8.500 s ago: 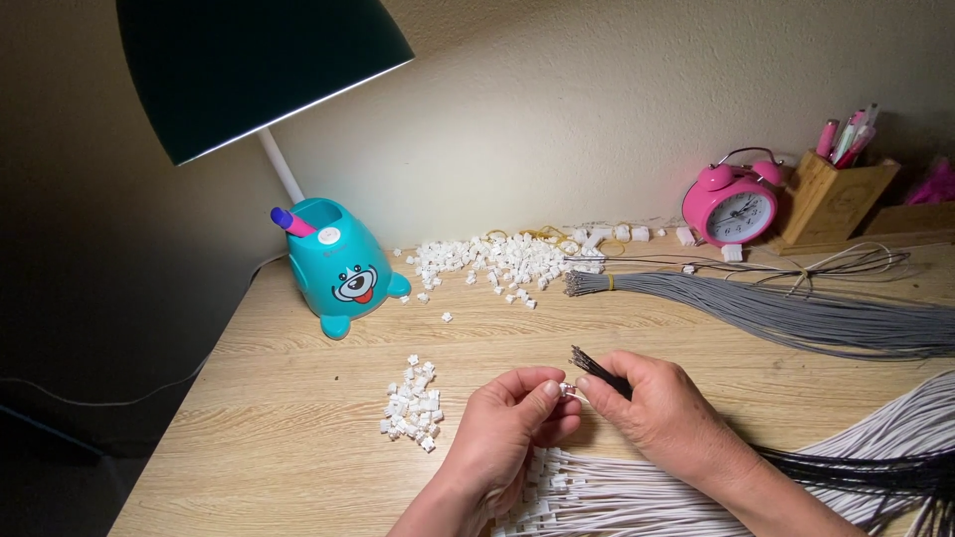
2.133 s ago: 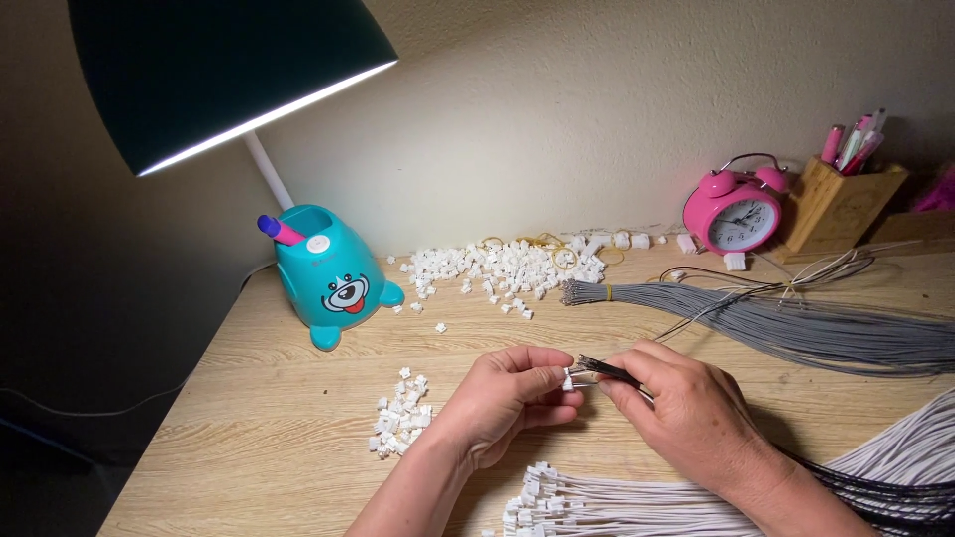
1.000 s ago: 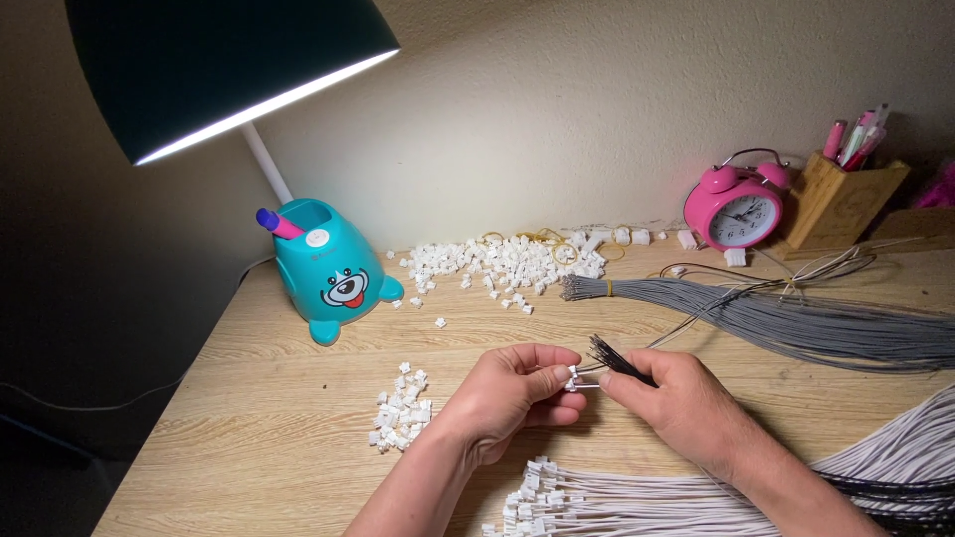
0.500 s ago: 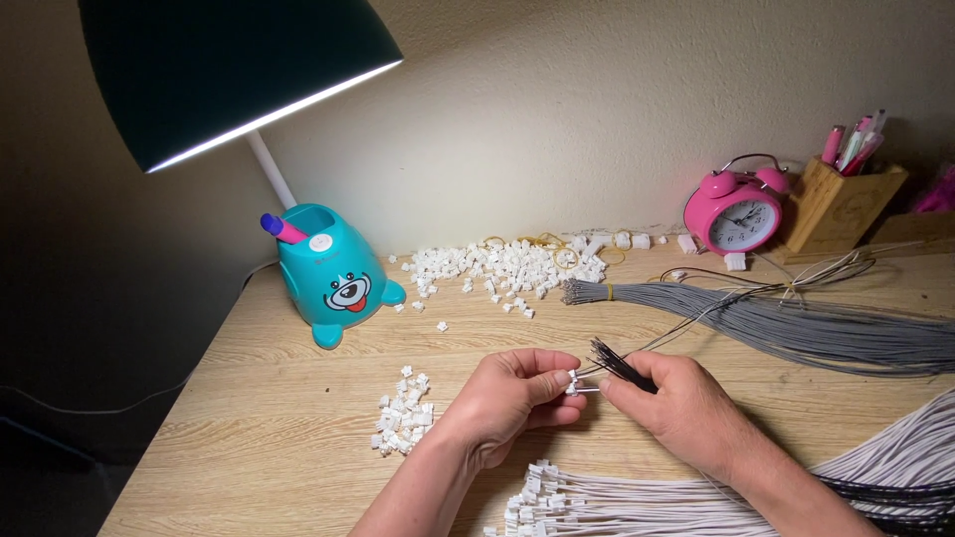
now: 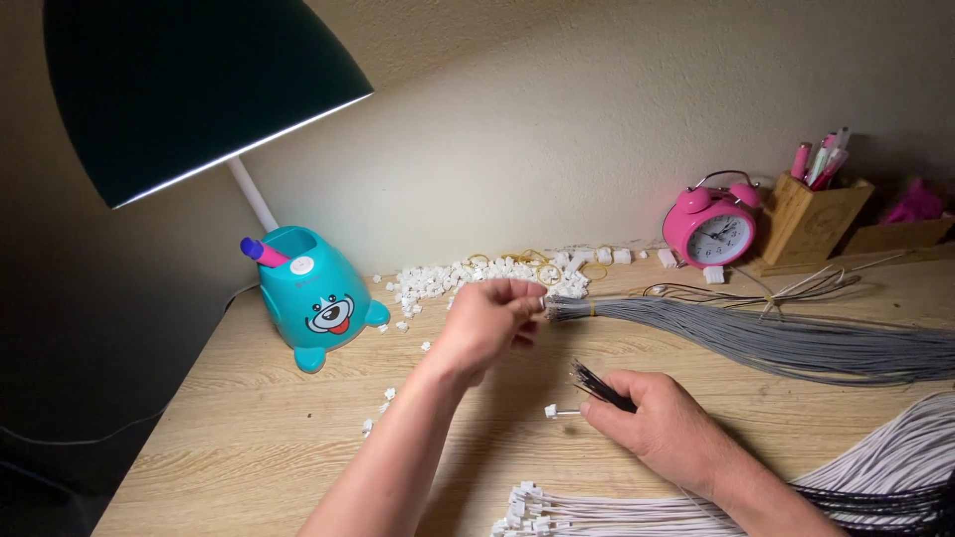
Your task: The person assembles LED wires by inserting the metal tips of white and black wires into small white plastic connectors. They handle bundles of wires, separate individual strands, and repeatedly attach the connectors to the wire ends on a wooden desk.
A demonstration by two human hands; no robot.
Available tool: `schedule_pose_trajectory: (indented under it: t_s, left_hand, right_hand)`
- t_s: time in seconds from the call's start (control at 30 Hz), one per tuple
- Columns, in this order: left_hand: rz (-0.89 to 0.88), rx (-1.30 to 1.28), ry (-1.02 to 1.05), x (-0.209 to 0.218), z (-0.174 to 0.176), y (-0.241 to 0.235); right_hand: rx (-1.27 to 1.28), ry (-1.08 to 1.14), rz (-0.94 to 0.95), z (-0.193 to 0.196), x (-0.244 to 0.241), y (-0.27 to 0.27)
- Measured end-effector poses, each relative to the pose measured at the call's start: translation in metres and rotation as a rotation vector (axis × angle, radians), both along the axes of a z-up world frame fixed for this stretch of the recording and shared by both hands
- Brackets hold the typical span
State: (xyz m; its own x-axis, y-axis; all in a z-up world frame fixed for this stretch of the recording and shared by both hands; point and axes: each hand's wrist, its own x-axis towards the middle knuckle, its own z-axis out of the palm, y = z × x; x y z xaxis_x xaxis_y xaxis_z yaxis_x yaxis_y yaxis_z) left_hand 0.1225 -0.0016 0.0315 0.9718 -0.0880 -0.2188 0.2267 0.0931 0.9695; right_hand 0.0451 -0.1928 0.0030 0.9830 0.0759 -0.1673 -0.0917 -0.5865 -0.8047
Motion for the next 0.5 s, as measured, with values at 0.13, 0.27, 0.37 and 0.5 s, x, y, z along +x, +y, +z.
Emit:
schedule_pose_trajectory:
  t_s: [0.13,0.27,0.37,0.5]
  left_hand:
    - [0.073,0.233,-0.120,0.046,0.015,-0.016]
    - [0.123,0.491,-0.168,0.047,0.018,-0.015]
    - [0.048,0.499,-0.186,0.022,0.017,-0.010]
    - [-0.078,0.368,-0.129,-0.039,0.011,0.003]
  right_hand:
    - [0.052,0.023,0.052,0.003,-0.001,0.000]
    - [0.117,0.106,0.022,0.013,-0.005,0.000]
    - [0.204,0.061,0.034,-0.002,0.000,-0.004]
    - [0.208,0.074,0.047,0.004,-0.003,-0.001]
